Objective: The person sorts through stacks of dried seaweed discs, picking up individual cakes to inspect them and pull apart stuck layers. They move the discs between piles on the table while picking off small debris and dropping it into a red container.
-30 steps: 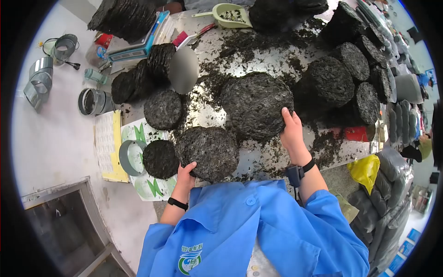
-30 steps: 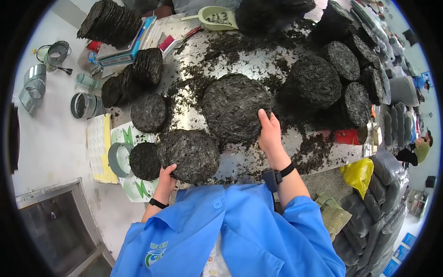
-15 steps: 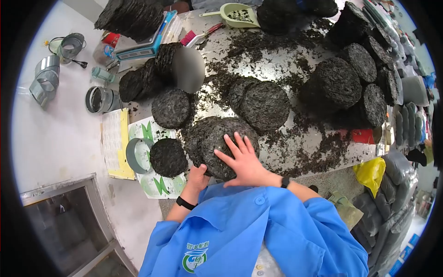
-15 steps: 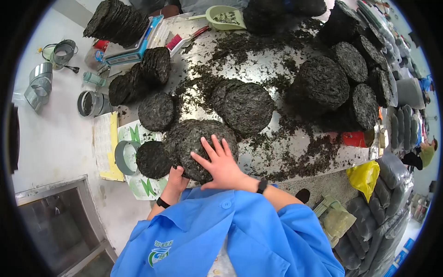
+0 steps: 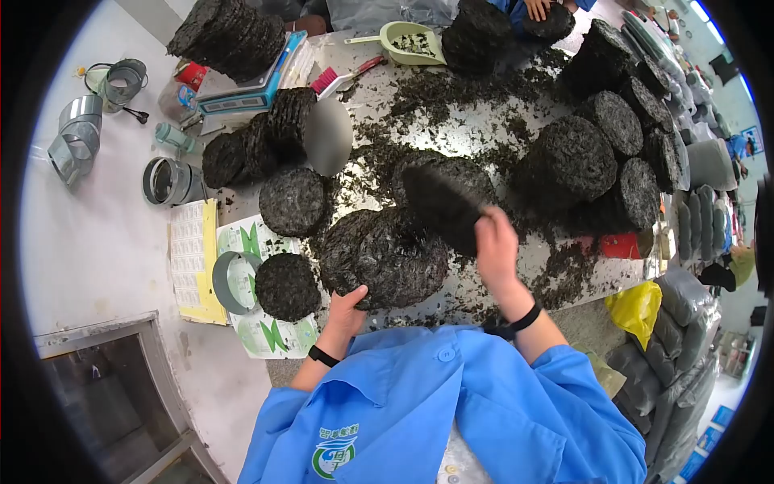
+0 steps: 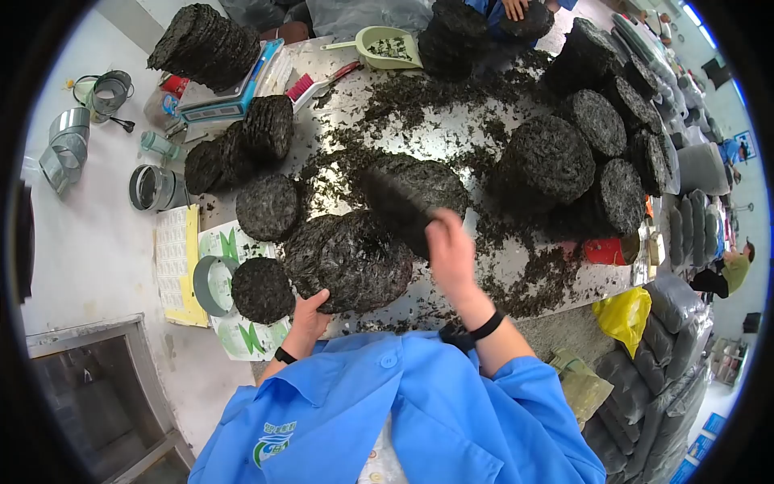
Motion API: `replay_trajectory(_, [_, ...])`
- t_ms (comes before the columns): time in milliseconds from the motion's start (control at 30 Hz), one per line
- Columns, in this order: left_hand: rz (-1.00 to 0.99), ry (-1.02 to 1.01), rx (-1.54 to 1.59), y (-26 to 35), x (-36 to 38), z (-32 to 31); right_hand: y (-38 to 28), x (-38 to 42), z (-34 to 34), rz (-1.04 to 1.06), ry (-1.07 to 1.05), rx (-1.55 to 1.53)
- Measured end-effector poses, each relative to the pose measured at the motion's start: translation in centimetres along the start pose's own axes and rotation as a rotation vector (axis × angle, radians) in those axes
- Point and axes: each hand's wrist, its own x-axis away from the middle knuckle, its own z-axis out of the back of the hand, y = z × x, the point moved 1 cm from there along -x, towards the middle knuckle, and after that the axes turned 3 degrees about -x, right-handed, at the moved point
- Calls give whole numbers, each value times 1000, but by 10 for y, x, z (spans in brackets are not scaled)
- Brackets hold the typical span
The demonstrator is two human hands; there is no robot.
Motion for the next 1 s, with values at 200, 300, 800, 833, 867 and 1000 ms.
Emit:
replay_trajectory(200, [1,14,-17,6,9,18,60,-64,45,153,319,426])
replay_trajectory(300, [-9,25,-27,9,12,22,9,-11,-1,515,-244,498])
replay_trajectory(800, [-133,117,-144,22,-6,8,2,21,-13,-69,29,-133])
replay_trajectory(833, [-131,169,-164,19,-9,6,18,15,-11,-109,120,-406])
replay_trajectory(867, [-127,220,-184,18,-11,2,24,11,-10,-150,213,-681])
replay_trajectory(1000, [-49,61,-77,17,-21,-17,29,5,-12,-384,87,-901])
